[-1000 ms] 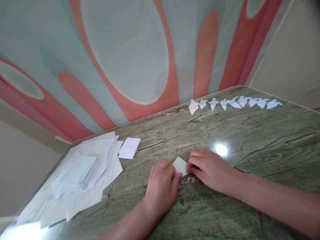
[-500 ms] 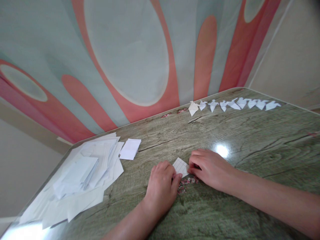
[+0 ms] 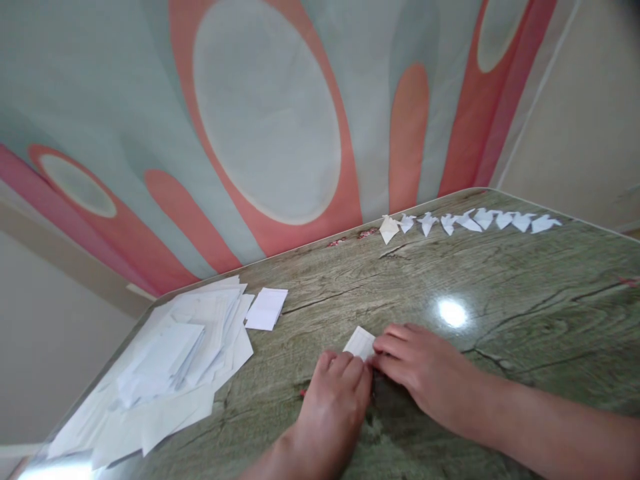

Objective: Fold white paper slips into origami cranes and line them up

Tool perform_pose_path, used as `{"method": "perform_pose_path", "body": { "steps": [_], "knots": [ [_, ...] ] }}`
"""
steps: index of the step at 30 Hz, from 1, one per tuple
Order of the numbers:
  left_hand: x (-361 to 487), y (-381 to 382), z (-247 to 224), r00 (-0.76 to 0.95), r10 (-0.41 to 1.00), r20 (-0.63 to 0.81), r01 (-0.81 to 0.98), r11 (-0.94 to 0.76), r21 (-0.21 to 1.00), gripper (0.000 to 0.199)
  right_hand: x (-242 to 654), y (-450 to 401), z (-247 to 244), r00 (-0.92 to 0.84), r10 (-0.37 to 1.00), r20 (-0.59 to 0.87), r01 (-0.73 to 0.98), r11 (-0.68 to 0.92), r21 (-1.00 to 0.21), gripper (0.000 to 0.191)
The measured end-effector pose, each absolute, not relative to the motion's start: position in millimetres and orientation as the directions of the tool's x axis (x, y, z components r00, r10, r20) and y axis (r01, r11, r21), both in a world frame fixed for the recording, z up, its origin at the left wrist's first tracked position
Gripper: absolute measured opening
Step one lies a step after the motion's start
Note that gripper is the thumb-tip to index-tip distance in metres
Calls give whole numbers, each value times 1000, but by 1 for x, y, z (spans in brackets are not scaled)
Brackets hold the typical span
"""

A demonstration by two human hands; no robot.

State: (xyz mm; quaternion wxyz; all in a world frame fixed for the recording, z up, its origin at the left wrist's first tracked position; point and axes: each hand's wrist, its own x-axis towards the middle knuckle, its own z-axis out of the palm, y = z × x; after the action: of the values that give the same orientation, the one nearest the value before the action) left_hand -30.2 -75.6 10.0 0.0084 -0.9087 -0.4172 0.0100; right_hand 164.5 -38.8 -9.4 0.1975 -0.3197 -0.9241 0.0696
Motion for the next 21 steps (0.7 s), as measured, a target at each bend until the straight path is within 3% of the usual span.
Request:
{"method": "perform_pose_path", "body": {
  "steps": [4,10,16,21],
  "knots": [
    [-27,-84,12,654,753,-68,737,-655,-168,37,156,-48,-9,-752,574,325,599,800,-28,2],
    [-27,-90,14,657,743,-129,708,-667,-234,42,159,-48,-6,-739,624,252,652,758,35,10],
    [-33,-88,20,629,753,-193,746,-655,-122,44,179,-31,-3,-658,720,219,730,681,-47,19],
    [-41,-74,33,649,739,-181,754,-656,28,31,189,-10,-11,-582,758,295,665,652,-364,28]
  ]
}}
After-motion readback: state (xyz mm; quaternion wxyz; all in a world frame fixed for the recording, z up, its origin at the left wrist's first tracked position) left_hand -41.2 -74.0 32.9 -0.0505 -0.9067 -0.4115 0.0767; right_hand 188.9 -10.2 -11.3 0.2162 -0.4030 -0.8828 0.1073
